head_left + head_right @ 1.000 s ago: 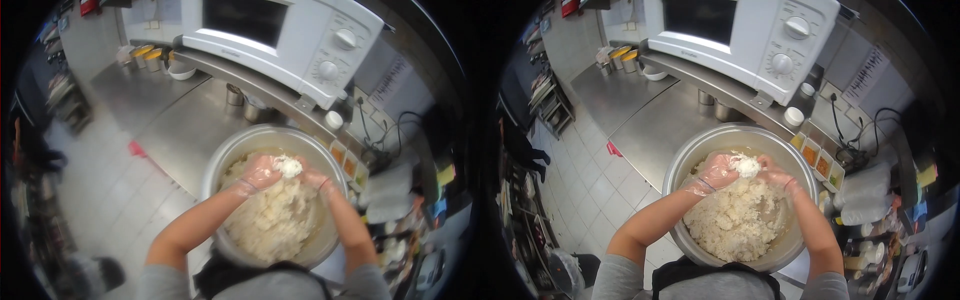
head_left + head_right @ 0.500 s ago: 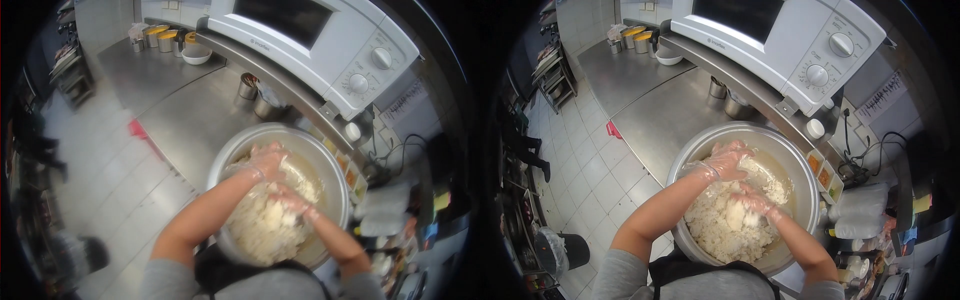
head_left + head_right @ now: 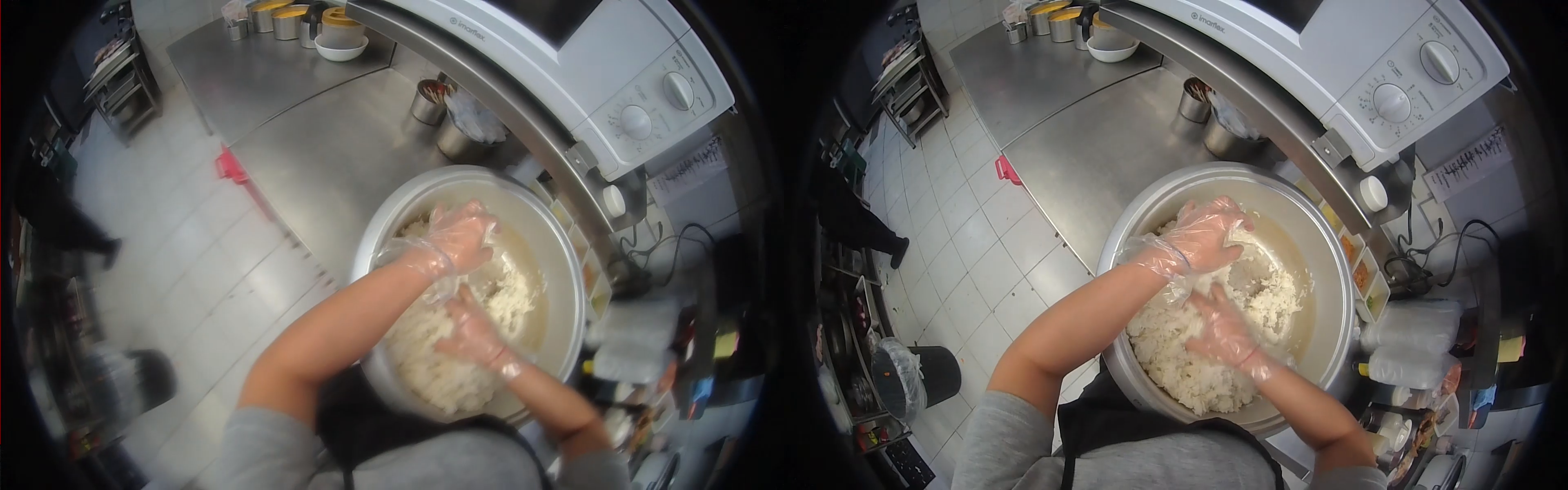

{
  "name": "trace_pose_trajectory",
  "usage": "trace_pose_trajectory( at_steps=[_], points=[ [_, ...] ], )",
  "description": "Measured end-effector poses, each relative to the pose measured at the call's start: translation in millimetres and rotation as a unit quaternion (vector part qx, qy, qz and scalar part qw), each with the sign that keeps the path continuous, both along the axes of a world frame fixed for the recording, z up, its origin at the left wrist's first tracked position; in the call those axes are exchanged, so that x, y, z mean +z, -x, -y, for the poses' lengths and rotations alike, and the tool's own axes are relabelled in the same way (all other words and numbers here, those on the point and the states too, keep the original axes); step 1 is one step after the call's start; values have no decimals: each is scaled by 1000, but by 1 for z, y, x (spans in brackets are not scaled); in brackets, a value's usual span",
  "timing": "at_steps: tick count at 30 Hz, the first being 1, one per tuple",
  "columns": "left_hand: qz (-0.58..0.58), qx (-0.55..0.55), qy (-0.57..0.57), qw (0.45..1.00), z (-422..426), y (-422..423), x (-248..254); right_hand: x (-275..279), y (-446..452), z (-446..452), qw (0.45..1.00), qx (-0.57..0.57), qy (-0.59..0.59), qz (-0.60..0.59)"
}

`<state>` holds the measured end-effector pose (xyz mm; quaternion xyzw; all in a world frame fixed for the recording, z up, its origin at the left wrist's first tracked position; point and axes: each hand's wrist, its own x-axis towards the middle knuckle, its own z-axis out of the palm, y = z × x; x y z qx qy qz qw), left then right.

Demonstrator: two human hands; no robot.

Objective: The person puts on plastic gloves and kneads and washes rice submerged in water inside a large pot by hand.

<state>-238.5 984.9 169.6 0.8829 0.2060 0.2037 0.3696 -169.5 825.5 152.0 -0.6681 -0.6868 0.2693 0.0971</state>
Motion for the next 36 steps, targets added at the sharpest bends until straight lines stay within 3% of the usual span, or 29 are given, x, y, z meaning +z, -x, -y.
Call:
trace_pose_trajectory(
  at_steps=[1, 4, 7, 10, 15, 18, 20, 23, 25, 27, 29, 32, 36],
  points=[
    [5, -2, 0, 1000, 0, 1, 0, -4, 1, -3, 996, -26, -19, 81],
    [5, -2, -3, 1000, 0, 2, 1, -40, -24, -11, 994, -64, -82, 45],
    [12, 5, -23, 1000, 1, 1, 0, -20, -27, -28, 955, -265, 62, -120],
    [21, 10, -39, 999, -2, 2, -3, -48, -53, -28, 891, -370, 42, -260],
    [41, 12, -23, 999, -14, -2, -8, -55, -79, -18, 932, -289, -119, -182],
    [42, 12, -8, 999, -20, -9, -21, -22, -69, -12, 857, -450, -29, -247],
    [40, 8, -11, 999, -28, -21, -37, 5, -67, 1, 884, -434, 12, -175],
    [-56, 96, -105, 988, -10, -18, -34, 52, -43, 30, 907, -357, 59, -214],
    [-167, 99, -124, 973, -3, -20, -49, 63, -35, 46, 960, -237, 92, -117],
    [-273, 64, -87, 956, -2, -19, -46, 48, -36, 73, 988, -52, 93, 107],
    [-371, -11, 4, 929, -7, -19, -29, 42, -5, 90, 979, -79, 150, 116],
    [-355, -84, -55, 929, -4, -40, -83, 20, 12, 77, 979, -122, 137, 94],
    [-332, -110, 5, 937, 30, -9, -33, 14, -6, 37, 969, -209, 134, 3]
  ],
)
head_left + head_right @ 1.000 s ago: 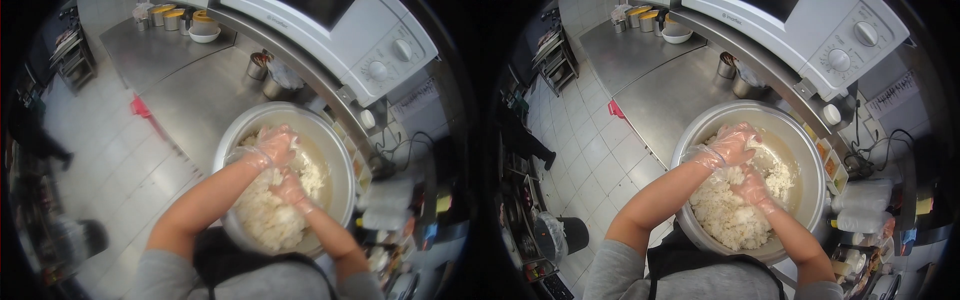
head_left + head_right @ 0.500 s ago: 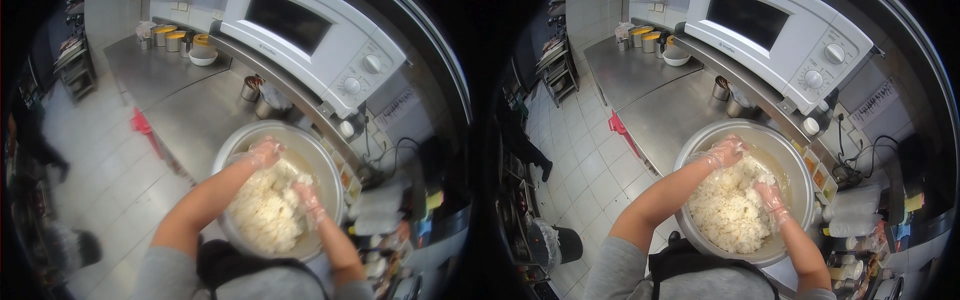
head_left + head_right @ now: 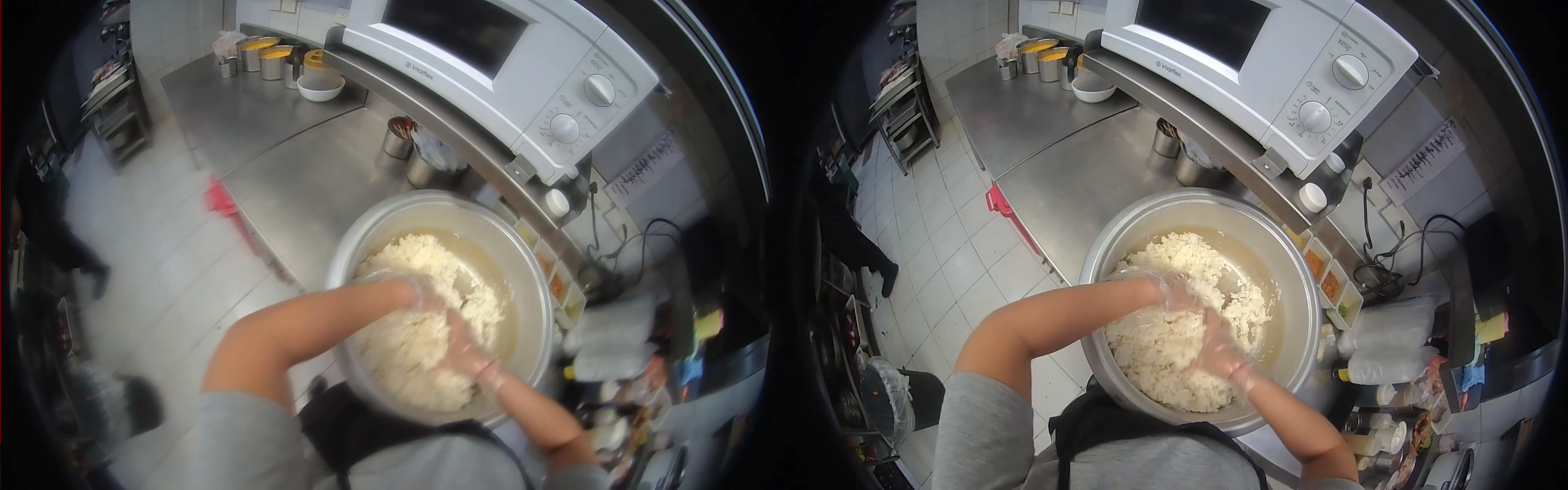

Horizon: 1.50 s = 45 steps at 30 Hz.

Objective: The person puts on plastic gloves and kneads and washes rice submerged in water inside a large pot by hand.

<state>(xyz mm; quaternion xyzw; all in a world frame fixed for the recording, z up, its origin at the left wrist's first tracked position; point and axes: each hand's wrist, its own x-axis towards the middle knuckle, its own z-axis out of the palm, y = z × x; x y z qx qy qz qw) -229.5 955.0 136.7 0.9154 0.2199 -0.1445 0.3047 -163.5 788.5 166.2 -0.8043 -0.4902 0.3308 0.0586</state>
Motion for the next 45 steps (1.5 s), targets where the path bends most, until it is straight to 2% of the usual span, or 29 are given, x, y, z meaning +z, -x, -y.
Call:
trace_pose_trajectory(
  at_steps=[3, 6, 9, 11, 12, 13, 14, 15, 16, 18, 20, 22, 24, 26, 27, 28, 30, 32, 34, 36, 37, 38, 40, 41, 45],
  points=[
    [63, -15, 44, 997, 10, 10, 5, -44, -36, -20, 985, -111, -93, -88],
    [129, -37, 107, 985, 7, 17, 5, -56, -44, -22, 971, -2, -230, -65],
    [216, -1, 119, 969, 6, 5, -16, -40, -43, -23, 946, -5, -295, -131],
    [253, 81, 91, 960, 4, -8, -26, -33, -49, -22, 925, -106, -280, -234],
    [255, 97, 93, 958, 4, -3, -10, -19, -44, -24, 907, -156, -270, -284],
    [256, 113, 94, 956, 4, 1, 6, -3, -38, -21, 925, -214, -233, -213],
    [258, 127, 94, 953, 4, 4, 18, -10, -44, -20, 922, -233, -244, -188],
    [332, 145, 68, 929, 6, 2, 14, -21, -53, -20, 919, -253, -256, -163],
    [322, 153, 75, 931, 5, -1, 11, -30, -62, -15, 914, -274, -267, -137],
    [301, 168, 88, 935, 6, 4, 28, -12, -54, -14, 923, -167, -326, -117],
    [319, 171, 96, 927, 8, 4, 29, 14, -39, -22, 897, -242, -326, -173],
    [330, 167, 97, 924, 8, 5, 31, -9, -53, -12, 894, -152, -400, -137],
    [332, 156, 92, 926, 8, 10, 40, -22, -58, -7, 871, -138, -434, -181],
    [379, 160, 118, 904, 10, 14, 44, -31, -61, -5, 826, -200, -427, -307],
    [402, 161, 131, 892, 10, 16, 44, -36, -65, -6, 870, -136, -428, -202],
    [369, 154, 154, 904, 7, 16, 43, -40, -73, -5, 899, -71, -422, -93],
    [300, 136, 198, 923, -4, 16, 43, -23, -67, -7, 930, -52, -355, -77],
    [247, 88, 158, 952, -12, 24, 55, 15, -56, -7, 926, -141, -234, -263],
    [206, 30, 112, 972, -19, 32, 59, 41, -66, -9, 928, -128, -182, -298],
    [176, -38, 61, 982, -23, 40, 53, 44, -91, -6, 936, -181, -66, -294],
    [152, 11, 46, 987, -24, 42, 50, 23, -114, -5, 933, -238, 23, -269],
    [219, 34, 46, 974, -29, 43, 45, -3, -141, -3, 918, -294, 112, -242],
    [349, 79, 47, 933, -43, 42, 31, -90, -215, 24, 868, -261, 297, -300],
    [361, 111, 64, 924, -47, 42, 31, -112, -213, 36, 864, -246, 343, -274],
    [432, 206, 102, 872, -53, 40, 32, -124, -163, 49, 896, -179, 359, -192]
  ],
)
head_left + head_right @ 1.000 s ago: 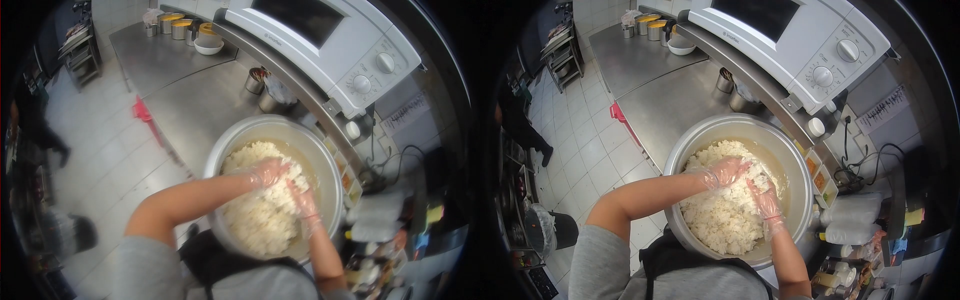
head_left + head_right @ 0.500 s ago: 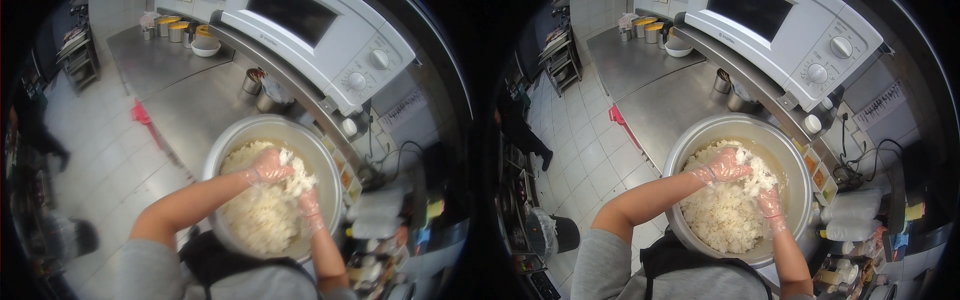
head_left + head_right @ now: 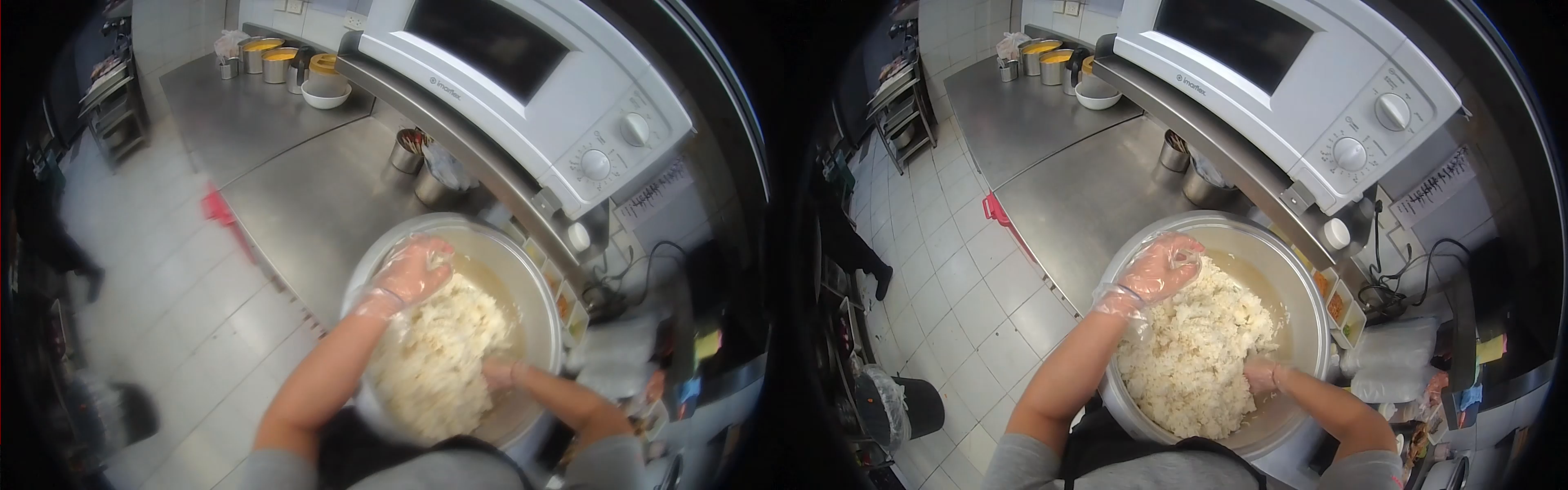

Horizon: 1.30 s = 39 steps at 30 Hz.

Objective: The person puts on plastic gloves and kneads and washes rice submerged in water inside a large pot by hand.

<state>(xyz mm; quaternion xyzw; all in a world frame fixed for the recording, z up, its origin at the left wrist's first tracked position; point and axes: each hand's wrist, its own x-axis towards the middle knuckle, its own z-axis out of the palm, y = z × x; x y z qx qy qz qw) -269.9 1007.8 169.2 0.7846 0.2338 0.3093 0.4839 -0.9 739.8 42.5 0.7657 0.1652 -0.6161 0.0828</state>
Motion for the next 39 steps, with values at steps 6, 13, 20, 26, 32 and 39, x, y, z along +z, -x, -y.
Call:
trace_pose_trajectory(
  at_steps=[6, 13, 20, 26, 32, 39],
  points=[
    [75, 55, 2, 996, 5, 8, 15, 9, 29, 5, 998, 48, -44, -14],
    [92, 72, 9, 993, 4, 9, 18, 6, 60, 14, 992, 69, -97, -52],
    [42, 52, 22, 998, -4, 4, 2, 12, 66, -6, 982, 11, -169, -80],
    [90, -61, 210, 972, -5, 7, 13, 35, 66, -24, 907, -218, -287, -216],
    [164, -256, 205, 930, -8, 13, 25, 57, 65, -33, 657, -413, -358, -519],
    [-42, -233, -6, 972, 0, 8, 35, 90, 78, -69, 618, -360, -432, -549]
  ],
)
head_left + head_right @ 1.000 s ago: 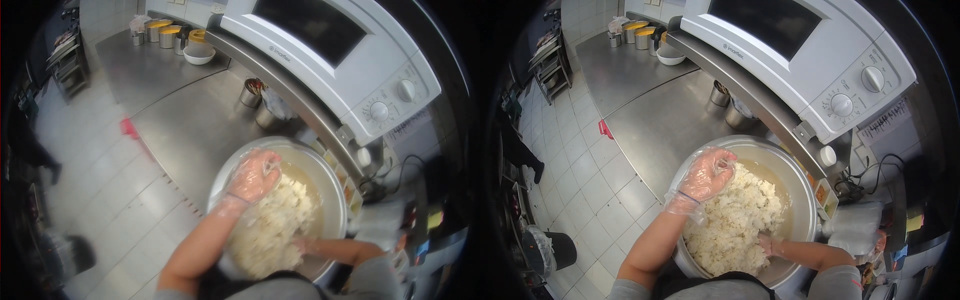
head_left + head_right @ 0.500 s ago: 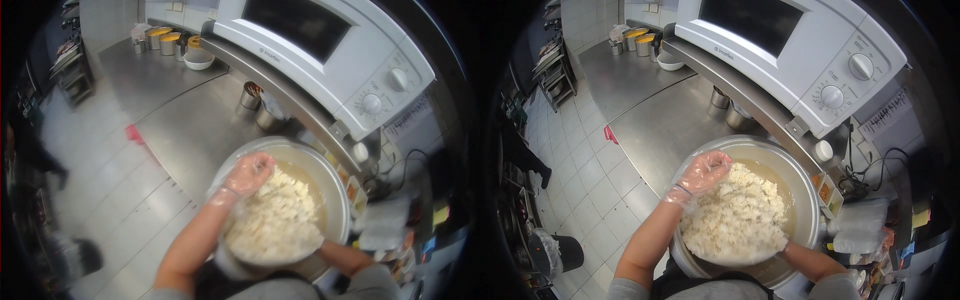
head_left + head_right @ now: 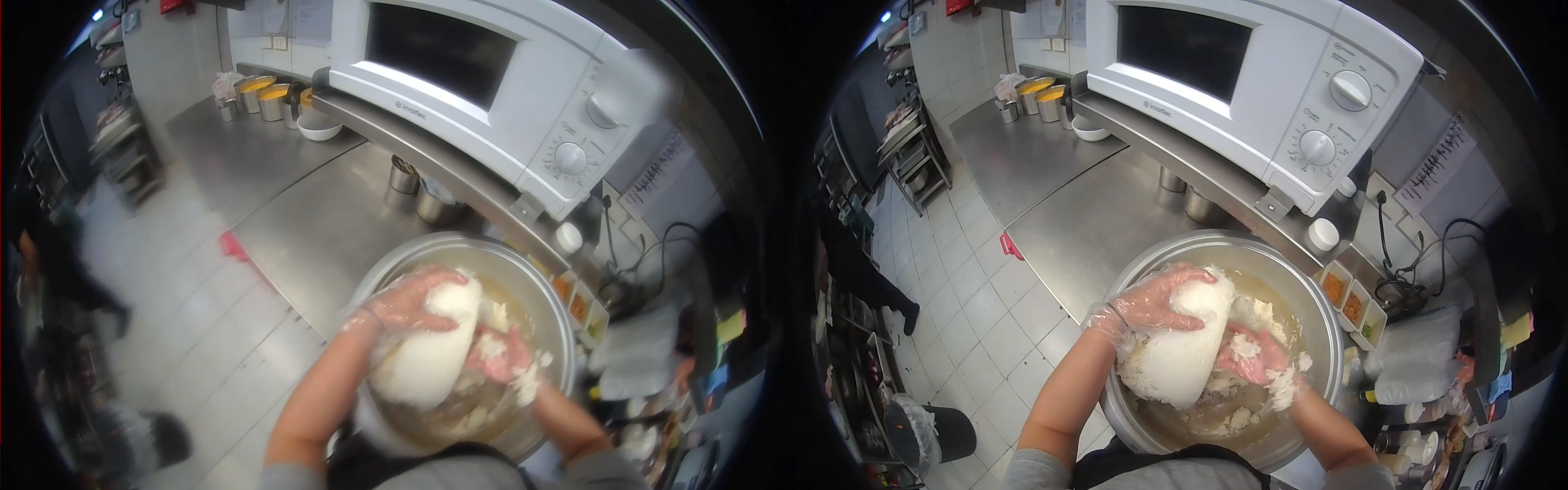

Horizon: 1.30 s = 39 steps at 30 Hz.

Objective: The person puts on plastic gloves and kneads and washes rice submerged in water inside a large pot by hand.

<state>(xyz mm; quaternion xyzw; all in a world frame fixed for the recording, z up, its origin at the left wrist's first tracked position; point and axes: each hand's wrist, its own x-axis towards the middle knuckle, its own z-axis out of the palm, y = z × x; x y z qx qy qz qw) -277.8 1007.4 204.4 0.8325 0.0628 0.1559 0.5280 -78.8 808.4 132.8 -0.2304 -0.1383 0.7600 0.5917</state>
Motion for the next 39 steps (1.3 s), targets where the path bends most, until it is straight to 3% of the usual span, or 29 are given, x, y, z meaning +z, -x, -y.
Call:
trace_pose_trajectory(
  at_steps=[1, 2, 4, 7, 8, 10, 11, 15, 20, 25, 28, 31, 34, 37, 39],
  points=[
    [-14, 9, 1, 1000, 0, -3, -4, 23, 16, -8, 985, -33, 50, 160],
    [-29, 18, 2, 999, 1, -5, -7, 36, 25, -12, 952, -12, 4, 305],
    [-48, 57, -37, 997, 9, -14, -10, 50, 35, -17, 817, 26, -86, 570],
    [-54, 91, -121, 987, 8, -32, -40, 25, 26, -27, 748, 9, -79, 659],
    [-52, 98, -152, 982, 9, -37, -48, 26, 29, -29, 790, -11, -54, 611],
    [-69, 69, -107, 990, 15, -30, -44, 31, 34, -38, 860, -50, -10, 507],
    [-77, 56, -85, 992, 17, -28, -36, 31, 32, -38, 858, -56, -2, 511],
    [-185, -30, -202, 961, 29, -25, -18, -3, 23, -35, 842, -90, -3, 532],
    [-135, -113, -342, 923, 13, -33, -28, -25, 18, -36, 789, -103, 43, 604],
    [-191, -166, -362, 897, 12, -53, -25, -31, 15, -41, 741, -65, 83, 663],
    [-218, -166, -368, 888, 15, -65, -28, -4, 17, -36, 733, -98, 60, 670],
    [-225, -163, -370, 886, 16, -78, -27, -13, 6, -38, 682, -59, 118, 719],
    [-199, -144, -367, 897, 17, -92, -45, -47, -14, -36, 549, -12, 28, 835],
    [-190, -111, -352, 910, 23, -104, -54, -46, -23, -30, 492, -15, 5, 870],
    [-198, -80, -344, 914, 28, -114, -56, -48, -30, -27, 513, -74, 43, 854]
  ],
)
